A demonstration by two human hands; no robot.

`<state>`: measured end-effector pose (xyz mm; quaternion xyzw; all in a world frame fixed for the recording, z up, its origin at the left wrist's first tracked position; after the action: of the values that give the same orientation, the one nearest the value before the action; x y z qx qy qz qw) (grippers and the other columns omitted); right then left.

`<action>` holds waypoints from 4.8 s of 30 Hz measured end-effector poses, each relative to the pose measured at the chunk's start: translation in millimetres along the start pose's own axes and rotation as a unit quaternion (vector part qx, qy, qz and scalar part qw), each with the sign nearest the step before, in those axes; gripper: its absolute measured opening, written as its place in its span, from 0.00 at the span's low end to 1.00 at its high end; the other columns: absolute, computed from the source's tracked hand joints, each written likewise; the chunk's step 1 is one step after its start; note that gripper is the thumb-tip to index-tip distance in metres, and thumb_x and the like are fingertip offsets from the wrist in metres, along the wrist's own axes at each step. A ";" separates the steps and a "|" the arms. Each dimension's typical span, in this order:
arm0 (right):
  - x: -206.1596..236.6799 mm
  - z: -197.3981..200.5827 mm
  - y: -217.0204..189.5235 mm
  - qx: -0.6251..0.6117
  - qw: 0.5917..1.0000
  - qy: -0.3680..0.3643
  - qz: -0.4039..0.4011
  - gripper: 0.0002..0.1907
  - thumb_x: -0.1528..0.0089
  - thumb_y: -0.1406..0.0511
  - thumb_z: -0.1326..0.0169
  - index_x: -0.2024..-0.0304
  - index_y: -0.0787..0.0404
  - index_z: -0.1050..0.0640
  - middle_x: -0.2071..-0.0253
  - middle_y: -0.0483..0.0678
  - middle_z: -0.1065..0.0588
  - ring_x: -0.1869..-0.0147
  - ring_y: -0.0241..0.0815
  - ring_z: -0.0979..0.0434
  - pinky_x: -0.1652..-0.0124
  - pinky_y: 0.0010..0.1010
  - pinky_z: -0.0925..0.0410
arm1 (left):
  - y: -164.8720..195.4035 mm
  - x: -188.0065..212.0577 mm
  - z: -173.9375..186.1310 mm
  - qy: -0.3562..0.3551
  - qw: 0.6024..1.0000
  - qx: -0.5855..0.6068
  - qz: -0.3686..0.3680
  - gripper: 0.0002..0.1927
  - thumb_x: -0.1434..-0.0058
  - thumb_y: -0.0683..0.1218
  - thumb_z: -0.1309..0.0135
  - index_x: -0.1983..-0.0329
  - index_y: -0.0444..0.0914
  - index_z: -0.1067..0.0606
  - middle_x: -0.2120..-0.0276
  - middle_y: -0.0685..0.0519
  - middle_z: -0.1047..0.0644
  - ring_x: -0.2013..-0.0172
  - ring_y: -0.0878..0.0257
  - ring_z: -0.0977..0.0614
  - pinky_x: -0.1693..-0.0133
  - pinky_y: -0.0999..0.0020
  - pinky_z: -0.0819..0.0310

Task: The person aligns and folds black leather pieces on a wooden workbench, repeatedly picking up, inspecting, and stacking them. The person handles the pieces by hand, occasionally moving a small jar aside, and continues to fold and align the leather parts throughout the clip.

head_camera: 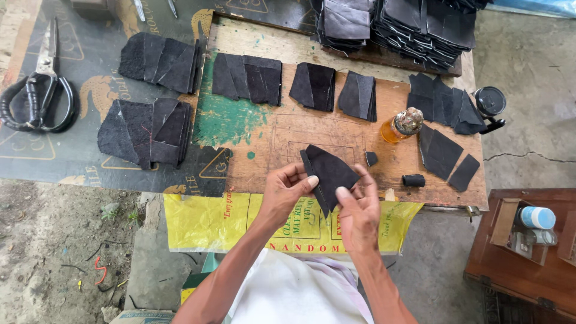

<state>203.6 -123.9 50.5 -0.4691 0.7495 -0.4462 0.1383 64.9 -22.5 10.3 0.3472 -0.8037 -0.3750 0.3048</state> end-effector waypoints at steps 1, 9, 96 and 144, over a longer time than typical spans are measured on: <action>2.1 1.1 -5.6 -0.033 0.999 -0.021 0.020 0.40 0.40 0.78 0.46 0.26 0.64 0.42 0.39 0.60 0.29 0.40 0.48 0.25 0.39 0.39 0.31 | -1.3 -0.2 2.6 -0.009 1.000 0.016 0.002 0.14 0.37 0.41 0.38 0.49 0.29 0.21 0.63 0.51 0.18 0.64 0.68 0.18 0.61 0.73 0.20; 8.8 -9.0 -45.5 0.418 0.863 -0.122 0.254 0.31 0.40 0.81 0.46 0.34 0.65 0.32 0.42 0.61 0.22 0.41 0.44 0.23 0.44 0.32 0.30 | -2.6 6.5 7.3 -0.070 0.990 0.056 0.108 0.13 0.42 0.40 0.38 0.54 0.32 0.20 0.64 0.53 0.17 0.69 0.69 0.19 0.69 0.73 0.24; 6.2 3.6 -26.3 0.257 0.964 -0.069 -0.019 0.46 0.47 0.82 0.40 0.28 0.68 0.41 0.41 0.60 0.26 0.40 0.46 0.23 0.43 0.31 0.27 | -10.6 23.1 -10.4 -0.013 0.999 -0.042 -0.030 0.32 0.43 0.24 0.49 0.34 0.29 0.31 0.35 0.48 0.32 0.43 0.57 0.20 0.45 0.69 0.22; 1.2 -0.5 -39.7 0.278 0.957 -0.084 0.004 0.44 0.45 0.82 0.41 0.28 0.71 0.41 0.40 0.62 0.26 0.41 0.46 0.22 0.46 0.32 0.24 | 2.0 26.8 -7.9 -0.113 0.992 -0.052 -0.025 0.36 0.44 0.25 0.44 0.31 0.32 0.34 0.31 0.47 0.36 0.41 0.53 0.21 0.45 0.64 0.18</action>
<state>225.7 -131.0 82.7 -0.4450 0.5837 -0.5949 0.3278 54.8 -45.7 22.3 0.3068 -0.8034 -0.4603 0.2203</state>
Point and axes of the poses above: each hand's wrist, its own x-axis away from the middle knuckle, its own z-axis out of the back of the hand, y = z × x, the point moved 2 cm from there along -x, towards the middle knuckle
